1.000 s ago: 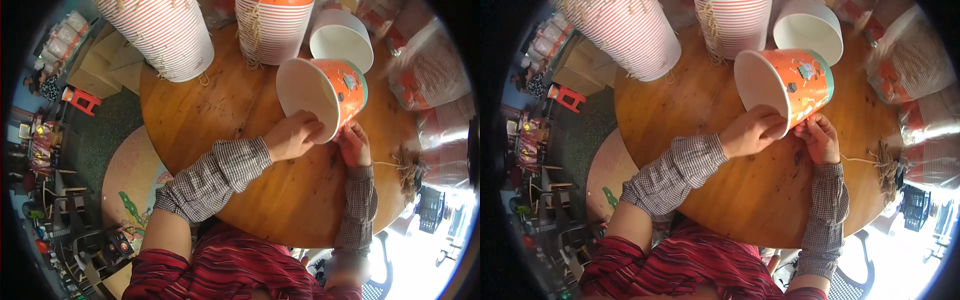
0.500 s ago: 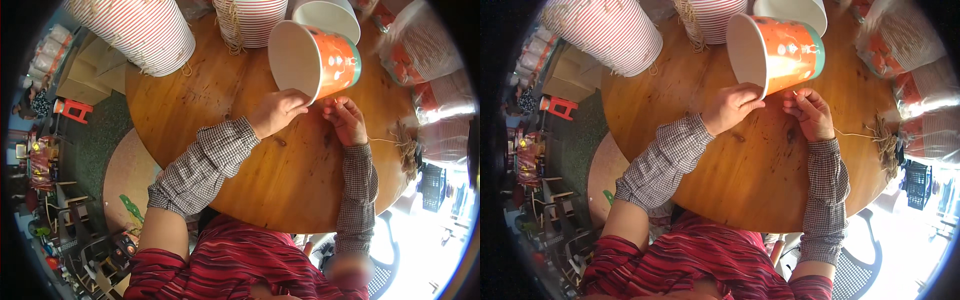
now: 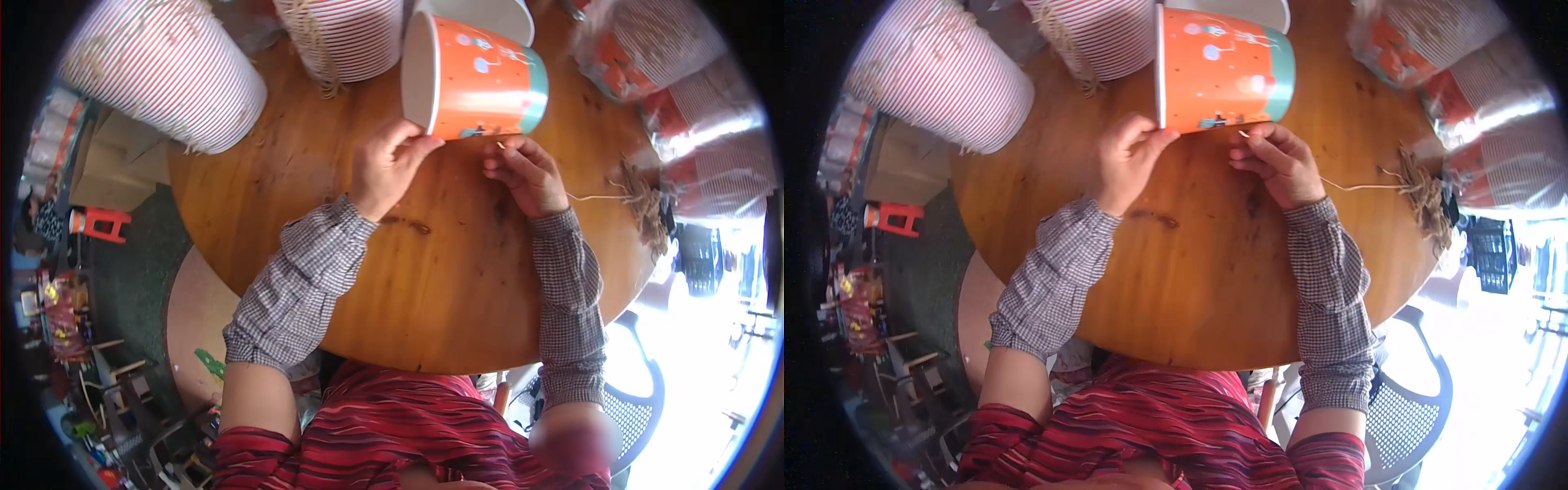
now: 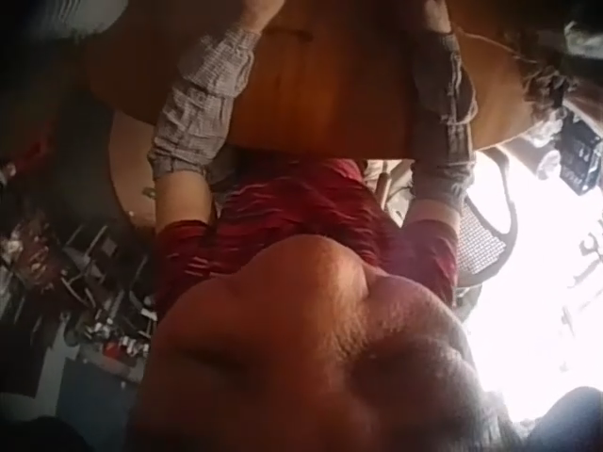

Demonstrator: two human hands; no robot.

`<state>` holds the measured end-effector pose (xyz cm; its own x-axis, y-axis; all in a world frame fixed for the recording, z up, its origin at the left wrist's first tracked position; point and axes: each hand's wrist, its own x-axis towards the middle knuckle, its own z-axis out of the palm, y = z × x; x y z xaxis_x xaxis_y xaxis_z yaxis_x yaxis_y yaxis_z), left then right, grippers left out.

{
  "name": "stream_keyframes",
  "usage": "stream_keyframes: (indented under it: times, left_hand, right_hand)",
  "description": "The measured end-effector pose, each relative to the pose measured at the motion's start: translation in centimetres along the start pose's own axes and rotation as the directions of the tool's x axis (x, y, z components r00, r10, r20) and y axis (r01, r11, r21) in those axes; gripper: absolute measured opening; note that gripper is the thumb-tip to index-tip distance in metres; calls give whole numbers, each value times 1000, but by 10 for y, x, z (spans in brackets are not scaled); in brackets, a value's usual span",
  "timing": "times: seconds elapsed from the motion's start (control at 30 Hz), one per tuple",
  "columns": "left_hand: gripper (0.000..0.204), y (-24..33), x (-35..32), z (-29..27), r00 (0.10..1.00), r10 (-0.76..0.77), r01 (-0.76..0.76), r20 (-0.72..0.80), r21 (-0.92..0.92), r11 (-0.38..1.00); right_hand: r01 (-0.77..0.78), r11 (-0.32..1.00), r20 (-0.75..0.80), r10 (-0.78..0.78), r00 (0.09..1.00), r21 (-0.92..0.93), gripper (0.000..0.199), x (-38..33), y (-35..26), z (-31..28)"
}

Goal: Threading and tying string handles onto decorated paper buckets at a wooden table.

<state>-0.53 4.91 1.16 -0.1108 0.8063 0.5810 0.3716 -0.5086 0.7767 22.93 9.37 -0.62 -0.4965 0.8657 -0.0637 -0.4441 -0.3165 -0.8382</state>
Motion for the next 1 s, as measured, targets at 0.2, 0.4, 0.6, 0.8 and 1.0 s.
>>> stream_keyframes:
  times: [0.2, 0.4, 0.6, 0.8, 1.0]
  left_hand:
    - [22, -10, -3, 2, 989, 18, -44, 149, 169, 985]
    - [15, -9, 1, -5, 996, 12, -29, 87, 204, 979]
    - [22, -3, -2, 0, 992, 118, -120, 49, 33, 992]
    - [27, -23, -2, -5, 957, 179, -259, 230, 389, 884]
    - [23, -4, -4, 5, 1000, -4, 6, 11, -196, 981]
  right_hand:
    - [32, 999, -50, -32, 998, -6, 10, -4, 2, 3]
    - [81, 997, -86, -81, 993, 0, 8, -6, 2, -1]
    - [104, 994, -67, -105, 992, -18, 8, -5, -1, 2]
    - [106, 994, -31, -107, 994, -25, 9, -1, 0, 6]
    - [97, 994, -30, -98, 995, -45, 10, -1, 3, -6]
